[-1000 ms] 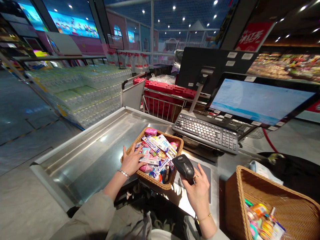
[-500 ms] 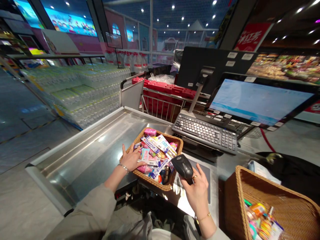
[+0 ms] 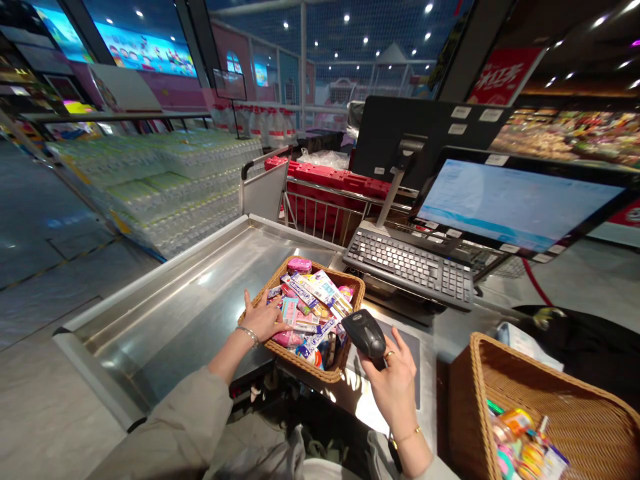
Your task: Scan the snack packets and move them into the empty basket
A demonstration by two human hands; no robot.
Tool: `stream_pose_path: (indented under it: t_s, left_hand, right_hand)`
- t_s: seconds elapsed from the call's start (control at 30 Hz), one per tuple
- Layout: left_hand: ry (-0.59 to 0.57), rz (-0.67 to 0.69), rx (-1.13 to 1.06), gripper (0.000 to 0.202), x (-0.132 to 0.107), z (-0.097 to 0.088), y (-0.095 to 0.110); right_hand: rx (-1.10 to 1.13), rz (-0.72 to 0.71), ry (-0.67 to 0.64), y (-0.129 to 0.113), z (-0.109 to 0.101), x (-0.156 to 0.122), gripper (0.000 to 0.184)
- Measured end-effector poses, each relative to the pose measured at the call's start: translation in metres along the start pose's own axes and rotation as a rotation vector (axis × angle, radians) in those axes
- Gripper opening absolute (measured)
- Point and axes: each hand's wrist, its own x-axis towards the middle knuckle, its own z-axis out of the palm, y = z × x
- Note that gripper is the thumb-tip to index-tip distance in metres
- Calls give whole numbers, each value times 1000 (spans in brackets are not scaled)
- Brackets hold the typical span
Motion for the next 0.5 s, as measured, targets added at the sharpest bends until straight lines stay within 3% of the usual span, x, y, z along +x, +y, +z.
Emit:
stream_pose_path:
  t_s: [0.23,0.5]
  left_hand:
    - [-49,22,-73,37,0,-5,3]
    - [283,185,-50,26,-6,1,9]
  right_hand:
    - [-8,-20,5,6,-1,-2,26]
    - [-5,-70,27,11,-3,-2,25]
